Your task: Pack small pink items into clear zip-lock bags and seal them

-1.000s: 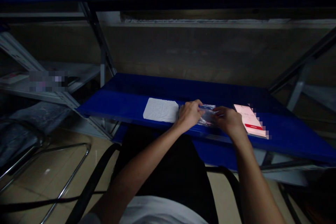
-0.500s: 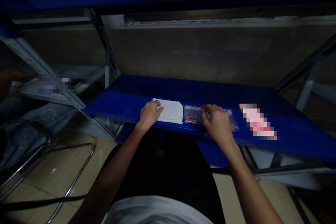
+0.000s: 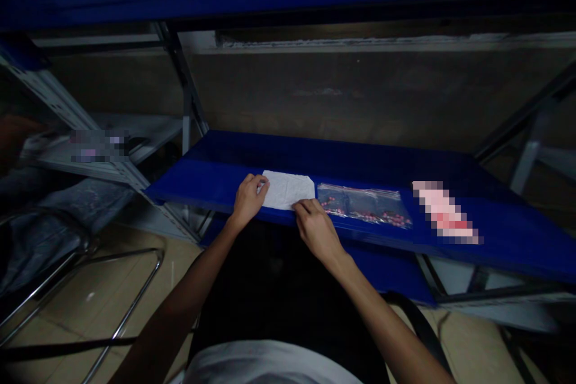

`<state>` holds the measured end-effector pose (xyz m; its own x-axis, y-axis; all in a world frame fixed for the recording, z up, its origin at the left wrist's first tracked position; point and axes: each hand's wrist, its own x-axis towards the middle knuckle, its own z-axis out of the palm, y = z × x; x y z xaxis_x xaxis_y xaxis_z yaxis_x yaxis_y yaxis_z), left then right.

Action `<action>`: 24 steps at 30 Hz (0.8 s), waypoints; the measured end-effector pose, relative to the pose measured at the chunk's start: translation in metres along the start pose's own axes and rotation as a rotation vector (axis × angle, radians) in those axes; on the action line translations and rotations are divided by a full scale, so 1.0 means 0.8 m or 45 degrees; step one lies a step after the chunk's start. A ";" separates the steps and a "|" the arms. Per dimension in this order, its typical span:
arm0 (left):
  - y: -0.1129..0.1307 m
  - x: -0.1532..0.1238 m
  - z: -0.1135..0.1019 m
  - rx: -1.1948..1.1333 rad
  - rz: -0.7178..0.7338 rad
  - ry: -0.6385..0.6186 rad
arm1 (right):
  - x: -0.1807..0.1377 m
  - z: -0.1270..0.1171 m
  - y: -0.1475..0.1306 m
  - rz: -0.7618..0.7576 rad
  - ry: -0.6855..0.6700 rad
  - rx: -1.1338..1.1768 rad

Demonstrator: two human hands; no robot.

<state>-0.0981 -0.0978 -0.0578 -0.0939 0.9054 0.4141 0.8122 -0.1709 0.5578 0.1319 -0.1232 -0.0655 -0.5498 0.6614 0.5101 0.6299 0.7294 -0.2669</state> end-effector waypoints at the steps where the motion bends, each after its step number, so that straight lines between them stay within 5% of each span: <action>1: -0.002 0.001 0.000 -0.014 0.001 0.005 | -0.002 0.003 0.002 -0.001 0.027 0.019; 10: 0.001 -0.012 0.002 0.042 0.057 -0.006 | -0.022 0.031 0.005 0.014 0.257 0.084; 24: -0.004 -0.018 0.003 0.129 0.155 0.024 | 0.008 0.031 0.023 -0.147 0.150 -0.042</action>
<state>-0.0976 -0.1091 -0.0671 -0.0011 0.8726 0.4885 0.8722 -0.2381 0.4273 0.1261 -0.1013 -0.0874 -0.5530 0.5471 0.6284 0.5849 0.7921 -0.1749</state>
